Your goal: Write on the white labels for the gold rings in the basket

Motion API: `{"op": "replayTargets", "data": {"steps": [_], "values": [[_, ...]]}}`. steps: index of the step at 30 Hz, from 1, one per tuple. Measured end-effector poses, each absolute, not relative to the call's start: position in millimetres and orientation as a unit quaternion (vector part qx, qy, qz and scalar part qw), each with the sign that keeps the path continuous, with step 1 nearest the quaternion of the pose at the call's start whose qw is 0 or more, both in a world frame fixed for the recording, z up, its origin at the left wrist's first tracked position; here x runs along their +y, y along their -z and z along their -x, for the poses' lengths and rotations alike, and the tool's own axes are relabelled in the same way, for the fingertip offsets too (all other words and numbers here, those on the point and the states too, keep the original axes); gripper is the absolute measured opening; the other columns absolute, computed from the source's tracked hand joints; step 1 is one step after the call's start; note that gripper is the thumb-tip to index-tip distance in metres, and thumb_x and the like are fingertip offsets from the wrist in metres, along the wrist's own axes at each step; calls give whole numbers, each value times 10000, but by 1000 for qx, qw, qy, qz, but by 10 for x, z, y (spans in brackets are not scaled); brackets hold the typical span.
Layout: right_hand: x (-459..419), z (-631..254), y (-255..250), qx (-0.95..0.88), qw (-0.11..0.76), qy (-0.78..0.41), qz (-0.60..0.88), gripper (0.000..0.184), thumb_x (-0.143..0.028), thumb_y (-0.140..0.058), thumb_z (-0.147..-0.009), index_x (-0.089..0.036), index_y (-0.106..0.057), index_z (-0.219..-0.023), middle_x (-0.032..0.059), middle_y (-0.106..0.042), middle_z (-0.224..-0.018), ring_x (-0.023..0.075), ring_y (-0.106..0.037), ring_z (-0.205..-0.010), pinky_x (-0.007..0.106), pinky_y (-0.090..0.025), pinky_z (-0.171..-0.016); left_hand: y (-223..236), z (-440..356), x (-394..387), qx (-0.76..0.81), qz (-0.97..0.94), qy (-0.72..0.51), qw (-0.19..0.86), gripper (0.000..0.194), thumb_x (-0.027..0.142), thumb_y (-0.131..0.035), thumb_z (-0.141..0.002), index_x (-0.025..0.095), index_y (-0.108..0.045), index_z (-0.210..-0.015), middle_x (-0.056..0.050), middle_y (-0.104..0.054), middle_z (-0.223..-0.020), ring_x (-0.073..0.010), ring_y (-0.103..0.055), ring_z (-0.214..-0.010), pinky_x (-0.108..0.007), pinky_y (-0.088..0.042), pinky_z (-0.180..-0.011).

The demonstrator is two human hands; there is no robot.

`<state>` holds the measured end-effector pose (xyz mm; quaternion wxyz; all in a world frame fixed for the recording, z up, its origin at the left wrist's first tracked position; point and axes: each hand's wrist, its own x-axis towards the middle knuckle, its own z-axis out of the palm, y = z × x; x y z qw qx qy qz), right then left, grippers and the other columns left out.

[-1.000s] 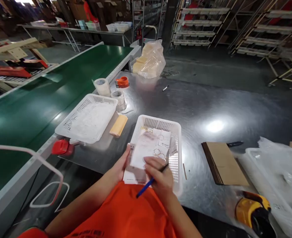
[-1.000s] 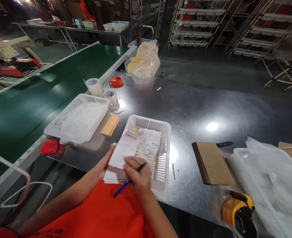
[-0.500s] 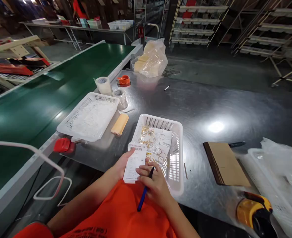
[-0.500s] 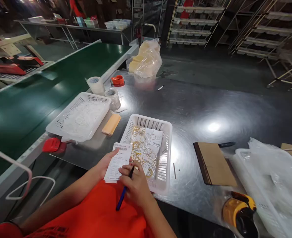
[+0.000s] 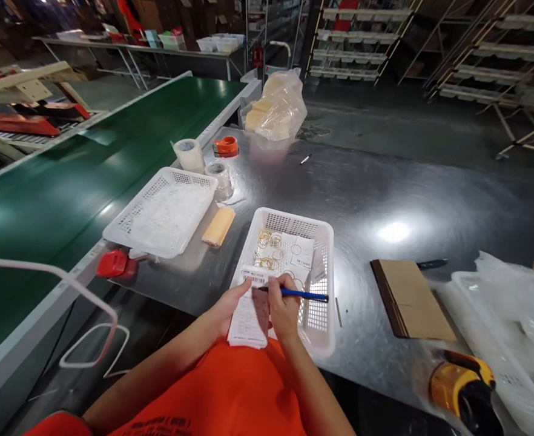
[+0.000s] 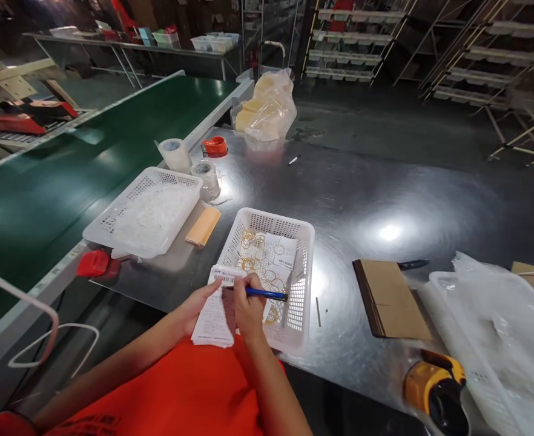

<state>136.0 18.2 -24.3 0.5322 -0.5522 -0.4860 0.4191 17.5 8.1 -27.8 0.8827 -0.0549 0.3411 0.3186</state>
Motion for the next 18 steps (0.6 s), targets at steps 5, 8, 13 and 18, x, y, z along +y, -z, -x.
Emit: {"op": "replayTargets", "data": {"steps": [5, 8, 13, 18], "values": [[129, -1336, 331, -494, 514, -404, 573, 430, -386, -608, -768, -212, -327, -493, -67, -340, -456, 88, -331, -458, 241, -308, -463, 295, -229, 49, 362, 56, -320, 874, 443, 486, -444, -894, 113, -628, -743, -120, -677, -664, -261, -679, -725, -390, -483, -804], [107, -1342, 365, -509, 500, -406, 572, 427, -366, -573, -789, -212, -308, -491, -67, -326, -451, 86, -324, -457, 243, -296, -467, 267, -247, 52, 384, 62, -318, 865, 442, 464, -420, -911, 97, -643, -803, -123, -686, -682, -256, -682, -731, -378, -485, -807], [85, -1315, 433, -553, 492, -387, 550, 407, -336, -533, -834, -209, -319, -511, -64, -336, -473, 91, -330, -473, 250, -279, -478, 231, -252, 44, 394, 85, -309, 861, 434, 446, -436, -909, 71, -654, -924, -132, -700, -711, -275, -687, -775, -376, -486, -809], [67, -1306, 477, -534, 510, -384, 554, 402, -329, -518, -854, -214, -321, -524, -64, -335, -479, 98, -331, -474, 257, -290, -489, 211, -264, 25, 382, 93, -316, 864, 463, 439, -400, -923, 64, -623, -1076, -143, -715, -802, -276, -689, -811, -388, -479, -835]]}}
